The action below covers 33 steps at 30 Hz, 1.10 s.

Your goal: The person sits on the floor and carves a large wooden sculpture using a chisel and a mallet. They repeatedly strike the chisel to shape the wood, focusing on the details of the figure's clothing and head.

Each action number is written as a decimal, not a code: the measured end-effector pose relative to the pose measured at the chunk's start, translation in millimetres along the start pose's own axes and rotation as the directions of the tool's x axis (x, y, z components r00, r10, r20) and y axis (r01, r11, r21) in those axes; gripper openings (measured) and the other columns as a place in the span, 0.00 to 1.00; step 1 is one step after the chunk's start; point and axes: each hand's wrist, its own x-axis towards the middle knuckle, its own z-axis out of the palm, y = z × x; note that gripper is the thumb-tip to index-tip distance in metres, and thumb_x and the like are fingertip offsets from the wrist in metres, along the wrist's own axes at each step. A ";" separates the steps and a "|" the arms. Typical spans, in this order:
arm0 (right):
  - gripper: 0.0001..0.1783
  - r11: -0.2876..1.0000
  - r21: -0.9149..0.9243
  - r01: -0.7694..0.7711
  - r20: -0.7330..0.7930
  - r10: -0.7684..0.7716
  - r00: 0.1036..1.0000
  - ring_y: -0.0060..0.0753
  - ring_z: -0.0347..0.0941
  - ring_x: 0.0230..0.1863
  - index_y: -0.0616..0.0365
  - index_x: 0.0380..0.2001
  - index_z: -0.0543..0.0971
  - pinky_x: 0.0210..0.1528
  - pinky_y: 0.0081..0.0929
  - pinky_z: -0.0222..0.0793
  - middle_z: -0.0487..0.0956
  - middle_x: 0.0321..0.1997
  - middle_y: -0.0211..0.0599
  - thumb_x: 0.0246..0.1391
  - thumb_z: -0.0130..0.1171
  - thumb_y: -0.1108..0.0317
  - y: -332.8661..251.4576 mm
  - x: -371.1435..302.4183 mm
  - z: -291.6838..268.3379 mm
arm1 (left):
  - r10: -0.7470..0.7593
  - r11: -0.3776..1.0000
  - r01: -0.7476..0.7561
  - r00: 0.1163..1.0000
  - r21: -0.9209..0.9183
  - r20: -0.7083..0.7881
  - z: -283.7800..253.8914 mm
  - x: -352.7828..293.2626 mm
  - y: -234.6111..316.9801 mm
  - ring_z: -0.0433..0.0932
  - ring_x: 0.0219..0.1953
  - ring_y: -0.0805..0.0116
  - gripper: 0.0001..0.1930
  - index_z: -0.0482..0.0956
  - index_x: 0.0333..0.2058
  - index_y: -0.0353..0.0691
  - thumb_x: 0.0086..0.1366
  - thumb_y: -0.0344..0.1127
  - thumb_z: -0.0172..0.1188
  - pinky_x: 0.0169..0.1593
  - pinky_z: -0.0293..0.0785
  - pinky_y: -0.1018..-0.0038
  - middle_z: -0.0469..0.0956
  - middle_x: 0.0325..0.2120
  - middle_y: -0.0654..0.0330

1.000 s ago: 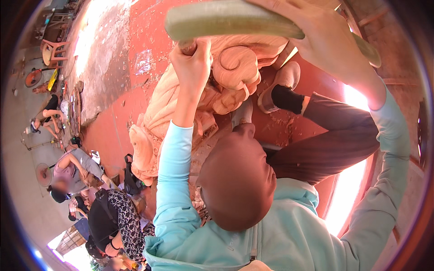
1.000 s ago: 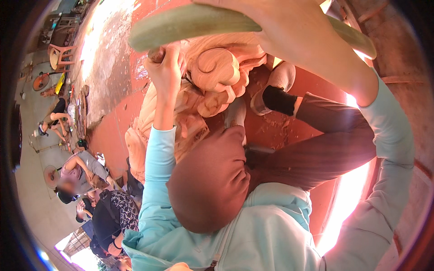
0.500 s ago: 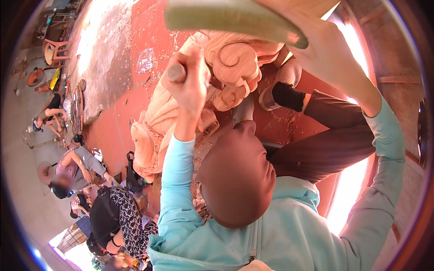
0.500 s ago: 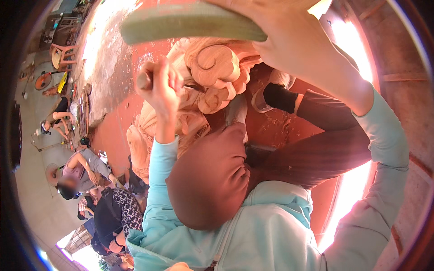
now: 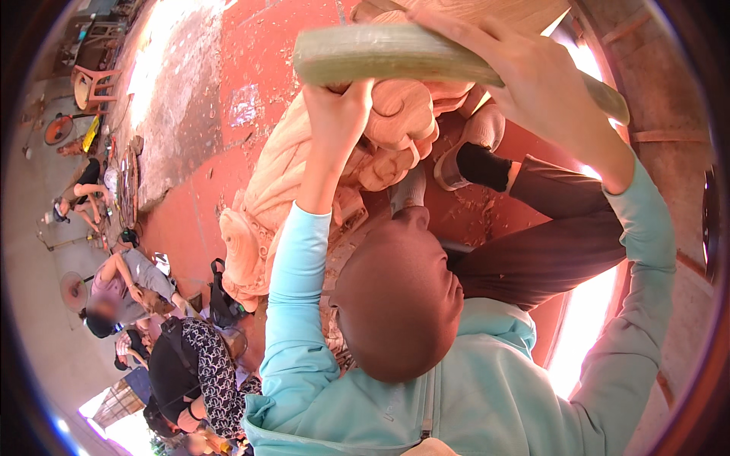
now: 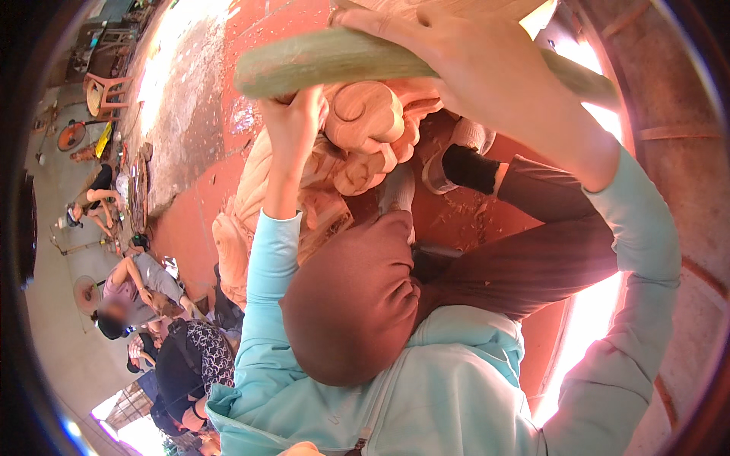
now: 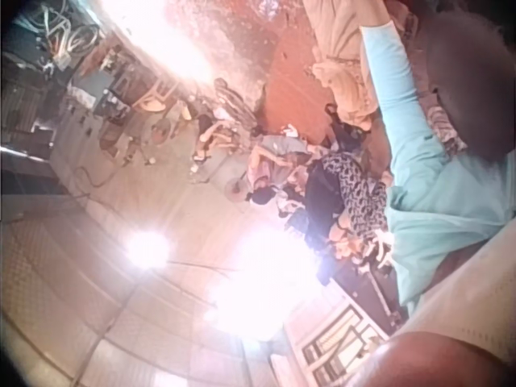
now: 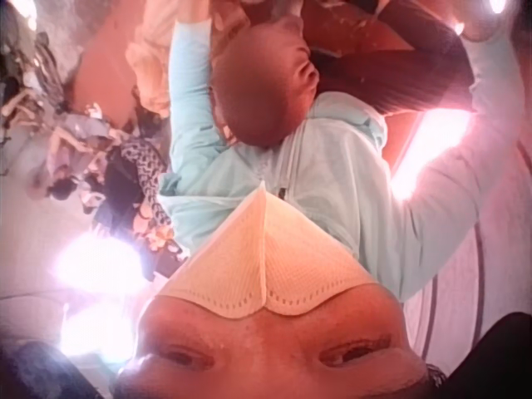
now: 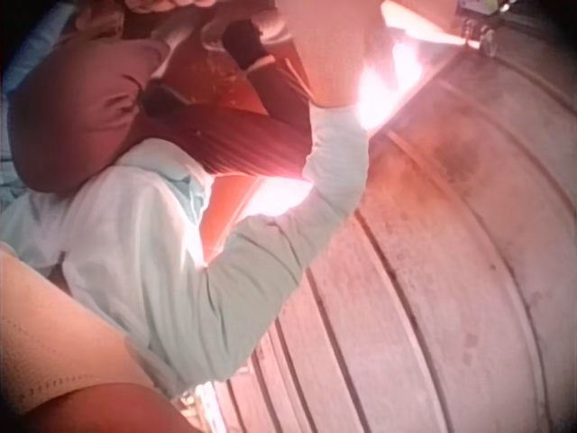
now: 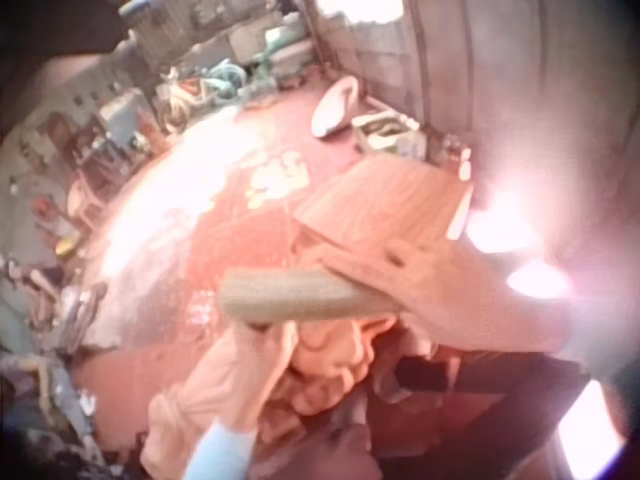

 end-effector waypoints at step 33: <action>0.34 0.949 0.310 0.063 -0.430 0.081 0.899 0.49 0.74 0.38 0.47 0.60 0.63 0.37 0.33 0.71 0.75 0.42 0.46 0.47 0.57 0.72 19.8 1.0 23.9 | 0.029 0.979 -0.046 0.996 -0.198 -0.084 -15.0 -5.2 9.1 0.63 0.12 0.82 0.17 0.64 0.16 0.40 0.64 0.29 0.56 0.15 0.58 0.81 0.64 0.11 0.69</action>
